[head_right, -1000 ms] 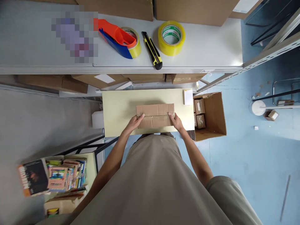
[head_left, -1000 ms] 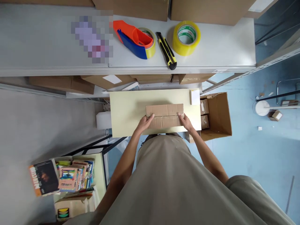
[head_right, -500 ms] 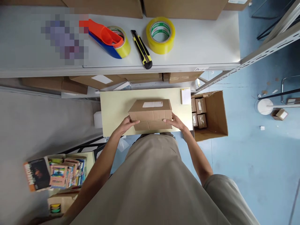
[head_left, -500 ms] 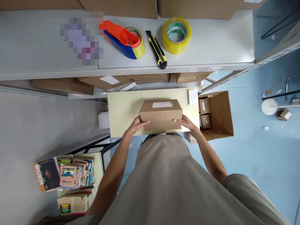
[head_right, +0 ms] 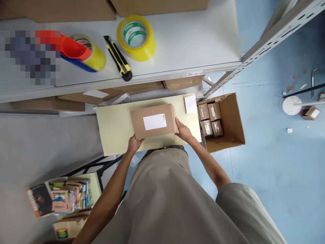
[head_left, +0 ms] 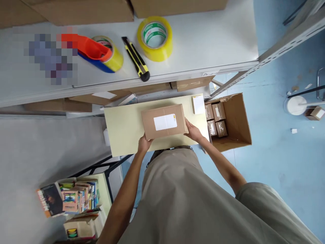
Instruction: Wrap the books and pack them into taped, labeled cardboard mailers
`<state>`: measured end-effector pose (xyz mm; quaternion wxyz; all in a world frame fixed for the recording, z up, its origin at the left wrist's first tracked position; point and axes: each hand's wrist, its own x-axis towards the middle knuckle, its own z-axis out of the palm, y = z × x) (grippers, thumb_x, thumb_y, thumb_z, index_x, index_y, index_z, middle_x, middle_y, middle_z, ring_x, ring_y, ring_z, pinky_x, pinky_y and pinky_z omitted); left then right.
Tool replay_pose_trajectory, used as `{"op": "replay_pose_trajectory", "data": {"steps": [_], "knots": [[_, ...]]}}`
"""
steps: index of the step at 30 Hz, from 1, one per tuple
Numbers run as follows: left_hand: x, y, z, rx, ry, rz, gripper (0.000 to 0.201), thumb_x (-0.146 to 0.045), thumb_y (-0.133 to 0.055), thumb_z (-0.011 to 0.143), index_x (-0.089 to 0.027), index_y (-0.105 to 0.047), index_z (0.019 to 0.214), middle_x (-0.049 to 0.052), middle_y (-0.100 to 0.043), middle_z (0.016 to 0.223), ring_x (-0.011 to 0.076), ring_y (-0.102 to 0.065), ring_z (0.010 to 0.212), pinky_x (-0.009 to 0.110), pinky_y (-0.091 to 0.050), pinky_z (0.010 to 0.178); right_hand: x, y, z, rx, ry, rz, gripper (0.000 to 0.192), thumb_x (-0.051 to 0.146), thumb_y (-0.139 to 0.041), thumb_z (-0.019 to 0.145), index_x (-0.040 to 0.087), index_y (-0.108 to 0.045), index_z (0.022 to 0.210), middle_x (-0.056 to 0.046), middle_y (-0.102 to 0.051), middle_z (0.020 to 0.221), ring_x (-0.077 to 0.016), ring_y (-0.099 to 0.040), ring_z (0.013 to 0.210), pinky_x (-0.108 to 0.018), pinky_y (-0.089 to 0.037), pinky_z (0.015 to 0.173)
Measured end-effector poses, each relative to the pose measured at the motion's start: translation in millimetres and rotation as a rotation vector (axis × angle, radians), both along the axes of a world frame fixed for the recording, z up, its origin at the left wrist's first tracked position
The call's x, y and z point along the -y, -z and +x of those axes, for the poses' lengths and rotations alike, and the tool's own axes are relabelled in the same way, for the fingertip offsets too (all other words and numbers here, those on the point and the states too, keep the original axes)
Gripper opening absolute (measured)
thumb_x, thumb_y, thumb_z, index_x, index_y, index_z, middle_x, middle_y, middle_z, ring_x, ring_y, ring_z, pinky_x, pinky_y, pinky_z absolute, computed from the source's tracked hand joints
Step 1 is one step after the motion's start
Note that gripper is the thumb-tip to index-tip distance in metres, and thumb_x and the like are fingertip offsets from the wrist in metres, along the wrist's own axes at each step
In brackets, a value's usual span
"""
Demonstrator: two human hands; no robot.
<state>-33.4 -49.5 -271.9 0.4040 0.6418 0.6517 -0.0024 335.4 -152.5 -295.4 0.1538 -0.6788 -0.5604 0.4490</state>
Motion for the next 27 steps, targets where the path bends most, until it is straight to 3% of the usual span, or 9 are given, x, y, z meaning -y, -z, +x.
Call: {"op": "replay_pose_trajectory", "data": {"steps": [4, 8, 12, 17, 22, 24, 27], "knots": [[-19, -13.6, -19, -0.002, -0.074, 0.1, 0.094, -0.026, -0.077, 0.089, -0.02, -0.049, 0.178, 0.027, -0.075, 0.156, 0.0386, -0.082, 0.134, 0.058, -0.064, 0.117, -21, 14.7, 48, 0.185, -0.096, 0.07, 0.102, 0.015, -0.074, 0.099, 0.012, -0.026, 0.189, -0.023, -0.025, 0.195, -0.0386, -0.024, 0.184, -0.063, -0.026, 0.149], [-48, -36.4, -20, 0.019, -0.11, 0.334, 0.088, -0.029, -0.068, 0.097, -0.023, -0.043, 0.182, 0.022, -0.066, 0.17, 0.0337, -0.075, 0.147, 0.056, -0.063, 0.122, -74, 33.7, 114, 0.25, -0.063, 0.111, 0.109, 0.028, -0.087, 0.098, 0.008, -0.029, 0.187, -0.027, -0.021, 0.195, -0.0429, -0.015, 0.185, -0.07, -0.016, 0.15], [-63, -58.0, 15, 0.043, -0.033, 0.445, 0.082, -0.031, -0.066, 0.102, -0.023, -0.045, 0.18, 0.019, -0.065, 0.173, 0.0355, -0.068, 0.157, 0.058, -0.059, 0.128, -129, 57.5, 153, 0.243, -0.107, 0.073, 0.119, 0.045, -0.099, 0.091, 0.004, -0.035, 0.183, -0.032, -0.024, 0.193, -0.0478, -0.02, 0.183, -0.074, -0.02, 0.147], [-52, -72.5, 72, 0.11, 0.068, 0.439, 0.079, -0.039, -0.066, 0.107, -0.025, -0.042, 0.182, 0.015, -0.061, 0.177, 0.036, -0.066, 0.158, 0.057, -0.053, 0.135, -164, 74.4, 160, 0.238, -0.185, 0.03, 0.124, 0.048, -0.106, 0.082, 0.002, -0.042, 0.178, -0.035, -0.031, 0.19, -0.0496, -0.027, 0.18, -0.072, -0.021, 0.147], [-28, -76.0, 114, 0.163, 0.153, 0.365, 0.08, -0.04, -0.062, 0.11, -0.026, -0.037, 0.185, 0.014, -0.061, 0.178, 0.0331, -0.064, 0.16, 0.053, -0.053, 0.134, -156, 57.3, 155, 0.32, -0.224, 0.028, 0.11, 0.034, -0.1, 0.09, 0.003, -0.041, 0.179, -0.03, -0.03, 0.192, -0.0447, -0.026, 0.182, -0.065, -0.019, 0.149], [-19, -77.8, 131, 0.194, 0.189, 0.351, 0.077, -0.038, -0.06, 0.111, -0.026, -0.039, 0.184, 0.013, -0.06, 0.178, 0.0326, -0.061, 0.162, 0.052, -0.051, 0.136, -145, 42.9, 153, 0.352, -0.214, 0.083, 0.086, 0.024, -0.085, 0.102, 0.003, -0.046, 0.176, -0.027, -0.034, 0.191, -0.0409, -0.028, 0.181, -0.064, -0.019, 0.15], [-9, -81.9, 161, 0.223, 0.258, 0.332, 0.072, -0.034, -0.06, 0.111, -0.027, -0.044, 0.181, 0.012, -0.06, 0.178, 0.0339, -0.06, 0.163, 0.053, -0.048, 0.139, -118, 20.3, 149, 0.353, -0.151, 0.213, 0.047, 0.019, -0.055, 0.116, 0.009, -0.064, 0.161, -0.022, -0.052, 0.182, -0.0381, -0.042, 0.174, -0.067, -0.025, 0.147]]}}
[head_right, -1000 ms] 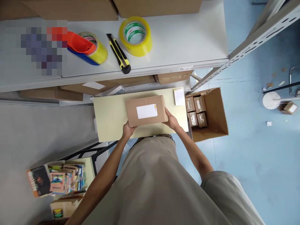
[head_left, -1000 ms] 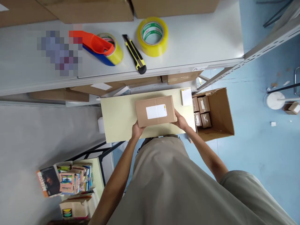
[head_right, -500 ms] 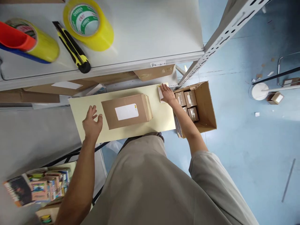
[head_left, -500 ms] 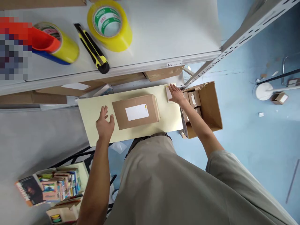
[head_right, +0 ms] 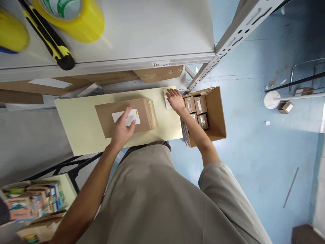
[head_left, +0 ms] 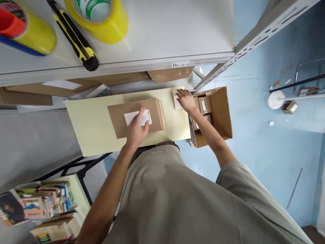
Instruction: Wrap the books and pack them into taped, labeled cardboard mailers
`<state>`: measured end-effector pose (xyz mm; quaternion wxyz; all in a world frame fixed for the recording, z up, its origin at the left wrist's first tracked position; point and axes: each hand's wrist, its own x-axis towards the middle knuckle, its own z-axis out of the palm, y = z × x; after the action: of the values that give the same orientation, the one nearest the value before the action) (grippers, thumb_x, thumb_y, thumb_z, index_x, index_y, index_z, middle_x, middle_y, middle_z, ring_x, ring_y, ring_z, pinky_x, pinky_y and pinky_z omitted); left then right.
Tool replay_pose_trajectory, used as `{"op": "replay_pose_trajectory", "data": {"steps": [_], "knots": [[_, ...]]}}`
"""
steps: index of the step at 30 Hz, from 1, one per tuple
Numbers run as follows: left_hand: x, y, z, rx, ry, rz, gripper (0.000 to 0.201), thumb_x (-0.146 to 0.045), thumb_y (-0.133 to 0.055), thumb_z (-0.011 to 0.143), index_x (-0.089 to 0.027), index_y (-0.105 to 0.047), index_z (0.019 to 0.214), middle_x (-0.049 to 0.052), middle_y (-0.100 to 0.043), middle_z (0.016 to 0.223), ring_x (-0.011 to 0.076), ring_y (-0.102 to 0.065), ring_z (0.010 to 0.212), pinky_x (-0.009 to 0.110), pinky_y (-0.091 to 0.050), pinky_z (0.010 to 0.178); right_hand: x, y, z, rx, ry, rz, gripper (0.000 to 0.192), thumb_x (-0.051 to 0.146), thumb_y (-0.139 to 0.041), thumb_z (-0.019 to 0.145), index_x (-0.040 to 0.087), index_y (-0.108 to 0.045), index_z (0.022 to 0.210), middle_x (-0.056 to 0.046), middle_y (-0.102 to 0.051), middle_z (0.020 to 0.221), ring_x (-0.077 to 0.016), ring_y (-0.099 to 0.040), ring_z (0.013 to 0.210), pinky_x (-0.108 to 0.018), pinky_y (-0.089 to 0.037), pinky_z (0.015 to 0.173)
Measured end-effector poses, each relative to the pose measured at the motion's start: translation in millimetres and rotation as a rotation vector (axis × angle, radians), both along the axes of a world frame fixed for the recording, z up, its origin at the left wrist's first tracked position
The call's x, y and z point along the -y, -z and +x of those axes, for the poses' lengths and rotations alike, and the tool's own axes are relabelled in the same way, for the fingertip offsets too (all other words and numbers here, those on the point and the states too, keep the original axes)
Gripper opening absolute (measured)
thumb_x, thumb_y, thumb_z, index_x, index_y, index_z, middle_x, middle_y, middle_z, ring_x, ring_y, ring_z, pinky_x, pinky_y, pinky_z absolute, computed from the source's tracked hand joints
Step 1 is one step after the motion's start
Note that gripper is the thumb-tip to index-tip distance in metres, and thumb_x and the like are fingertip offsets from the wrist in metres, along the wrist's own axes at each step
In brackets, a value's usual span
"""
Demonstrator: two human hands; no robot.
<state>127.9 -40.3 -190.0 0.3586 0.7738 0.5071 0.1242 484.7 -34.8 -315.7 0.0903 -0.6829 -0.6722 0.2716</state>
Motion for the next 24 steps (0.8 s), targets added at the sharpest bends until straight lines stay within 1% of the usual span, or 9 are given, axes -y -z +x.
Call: {"op": "replay_pose_trajectory", "data": {"steps": [2, 5, 8, 10, 13, 15, 18, 21, 24], "knots": [[3, -1.0, 24, -0.002, 0.076, -0.021, 0.068, -0.032, -0.06, 0.111, -0.026, -0.049, 0.178, 0.012, -0.061, 0.177, 0.0342, -0.059, 0.164, 0.053, -0.045, 0.141, 24, -12.8, -2, -0.02, 0.019, 0.066, 0.043, 0.022, -0.042, 0.121, 0.014, -0.073, 0.151, -0.02, -0.062, 0.174, -0.0386, -0.049, 0.167, -0.07, -0.03, 0.143], [4, 6.7, 64, -0.015, 0.224, -0.055, 0.063, -0.031, -0.06, 0.112, -0.022, -0.054, 0.174, 0.015, -0.061, 0.177, 0.0347, -0.052, 0.17, 0.053, -0.041, 0.143, 66, -25.9, -7, -0.019, -0.003, 0.07, 0.045, 0.021, -0.037, 0.122, 0.017, -0.077, 0.143, -0.018, -0.067, 0.169, -0.0368, -0.051, 0.163, -0.066, -0.032, 0.141], [3, 27.9, 105, -0.054, 0.379, -0.096, 0.063, -0.028, -0.063, 0.11, -0.014, -0.054, 0.171, 0.023, -0.064, 0.17, 0.0378, -0.042, 0.176, 0.055, -0.04, 0.142, 108, -32.5, -14, 0.021, -0.043, 0.005, 0.044, 0.013, -0.041, 0.119, 0.016, -0.08, 0.139, -0.019, -0.07, 0.163, -0.0357, -0.054, 0.158, -0.061, -0.036, 0.138], [2, 45.8, 128, -0.131, 0.446, -0.129, 0.062, -0.023, -0.057, 0.111, -0.009, -0.052, 0.171, 0.029, -0.065, 0.166, 0.0416, -0.044, 0.174, 0.057, -0.043, 0.139, 131, -34.2, -20, 0.057, -0.069, -0.036, 0.044, 0.011, -0.042, 0.117, 0.017, -0.081, 0.137, -0.02, -0.073, 0.155, -0.0361, -0.059, 0.148, -0.06, -0.041, 0.132], [-1, 70.6, 153, -0.322, 0.505, -0.198, 0.066, -0.011, -0.047, 0.108, -0.001, -0.046, 0.173, 0.038, -0.058, 0.168, 0.0477, -0.049, 0.169, 0.06, -0.049, 0.13, 154, -33.9, -29, 0.087, -0.094, -0.063, 0.043, 0.012, -0.043, 0.118, 0.02, -0.083, 0.133, -0.018, -0.076, 0.142, -0.0361, -0.062, 0.134, -0.058, -0.045, 0.126], [-3, 83.8, 163, -0.41, 0.535, -0.243, 0.071, -0.004, -0.046, 0.103, 0.001, -0.044, 0.174, 0.041, -0.055, 0.17, 0.0487, -0.047, 0.17, 0.061, -0.05, 0.127, 162, -32.4, -34, 0.101, -0.093, -0.064, 0.043, 0.012, -0.044, 0.118, 0.021, -0.084, 0.131, -0.018, -0.076, 0.136, -0.0358, -0.062, 0.13, -0.058, -0.045, 0.125], [-3, 99.0, 166, -0.44, 0.526, -0.281, 0.075, -0.002, -0.049, 0.098, 0.0, -0.047, 0.173, 0.04, -0.061, 0.164, 0.0478, -0.051, 0.167, 0.062, -0.05, 0.127, 167, -29.5, -40, 0.14, -0.094, -0.044, 0.045, 0.011, -0.043, 0.118, 0.022, -0.085, 0.129, -0.017, -0.076, 0.133, -0.0356, -0.061, 0.127, -0.057, -0.045, 0.123], [2, 110.6, 163, -0.439, 0.526, -0.274, 0.08, -0.005, -0.053, 0.095, 0.0, -0.046, 0.175, 0.04, -0.065, 0.158, 0.0483, -0.054, 0.164, 0.063, -0.05, 0.127, 169, -28.3, -44, 0.16, -0.096, -0.021, 0.043, 0.012, -0.044, 0.118, 0.022, -0.085, 0.126, -0.017, -0.077, 0.13, -0.0355, -0.061, 0.125, -0.056, -0.046, 0.12], [6, 119.1, 159, -0.44, 0.535, -0.227, 0.085, -0.008, -0.055, 0.095, -0.001, -0.041, 0.178, 0.037, -0.066, 0.158, 0.0471, -0.055, 0.162, 0.059, -0.051, 0.126, 166, -31.5, -45, 0.157, -0.083, -0.041, 0.041, 0.011, -0.046, 0.117, 0.021, -0.085, 0.123, -0.017, -0.077, 0.128, -0.0347, -0.062, 0.125, -0.054, -0.046, 0.121]]}}
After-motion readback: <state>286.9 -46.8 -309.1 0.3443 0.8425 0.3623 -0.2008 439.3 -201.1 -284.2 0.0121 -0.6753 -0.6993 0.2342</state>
